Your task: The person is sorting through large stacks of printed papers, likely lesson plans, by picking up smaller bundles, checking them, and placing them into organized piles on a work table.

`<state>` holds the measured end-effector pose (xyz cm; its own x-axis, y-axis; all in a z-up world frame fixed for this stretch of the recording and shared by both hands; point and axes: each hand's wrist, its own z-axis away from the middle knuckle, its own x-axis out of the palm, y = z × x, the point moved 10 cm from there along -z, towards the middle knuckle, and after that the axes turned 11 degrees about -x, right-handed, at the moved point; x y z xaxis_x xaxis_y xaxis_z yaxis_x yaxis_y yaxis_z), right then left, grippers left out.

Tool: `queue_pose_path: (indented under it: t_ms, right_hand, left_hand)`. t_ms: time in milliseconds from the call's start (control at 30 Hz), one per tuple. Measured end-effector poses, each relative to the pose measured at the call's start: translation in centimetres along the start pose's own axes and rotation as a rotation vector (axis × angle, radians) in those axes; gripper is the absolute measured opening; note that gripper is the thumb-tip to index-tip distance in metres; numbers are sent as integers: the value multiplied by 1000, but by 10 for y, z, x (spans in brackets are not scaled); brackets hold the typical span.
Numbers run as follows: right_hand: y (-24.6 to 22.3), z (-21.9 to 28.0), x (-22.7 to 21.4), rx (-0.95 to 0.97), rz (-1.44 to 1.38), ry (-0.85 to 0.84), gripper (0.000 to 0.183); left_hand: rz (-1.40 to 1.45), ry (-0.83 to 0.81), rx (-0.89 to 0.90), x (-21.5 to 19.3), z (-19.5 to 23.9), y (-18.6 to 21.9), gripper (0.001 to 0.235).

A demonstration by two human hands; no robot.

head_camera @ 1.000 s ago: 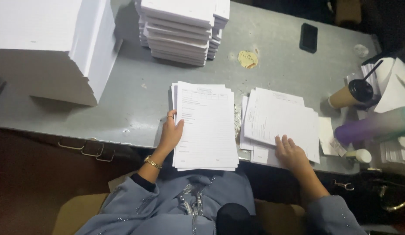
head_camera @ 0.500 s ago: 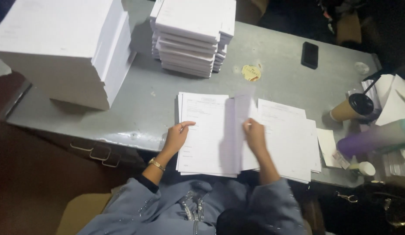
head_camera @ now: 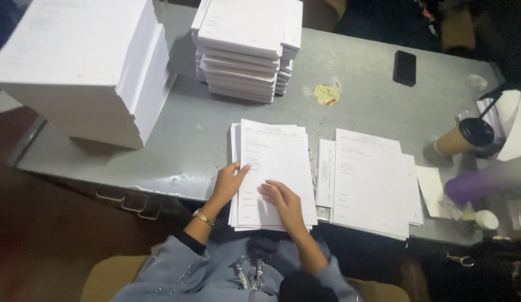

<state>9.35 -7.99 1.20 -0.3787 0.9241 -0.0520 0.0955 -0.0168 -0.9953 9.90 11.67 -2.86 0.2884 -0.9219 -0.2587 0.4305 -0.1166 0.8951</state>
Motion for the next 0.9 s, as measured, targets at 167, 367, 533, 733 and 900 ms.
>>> queue_pose_path:
  t_ms: [167, 367, 533, 733, 900]
  right_hand:
    - [13, 44, -99, -95, 480, 301, 21]
    - [16, 40, -198, -268, 1355, 533, 61]
    - [30, 10, -196, -28, 1559, 336, 26]
    - [41, 4, -251, 116, 1407, 238, 25]
    - [2, 29, -246, 196, 1212, 290, 30]
  left_hand:
    - [-49, 53, 15, -5, 27, 25, 47]
    - [-39, 78, 59, -7, 34, 35, 41]
    - [-24, 68, 52, -7, 29, 27, 41]
    - [-20, 58, 71, -8, 30, 32, 40]
    - [-38, 57, 96, -7, 31, 31, 39]
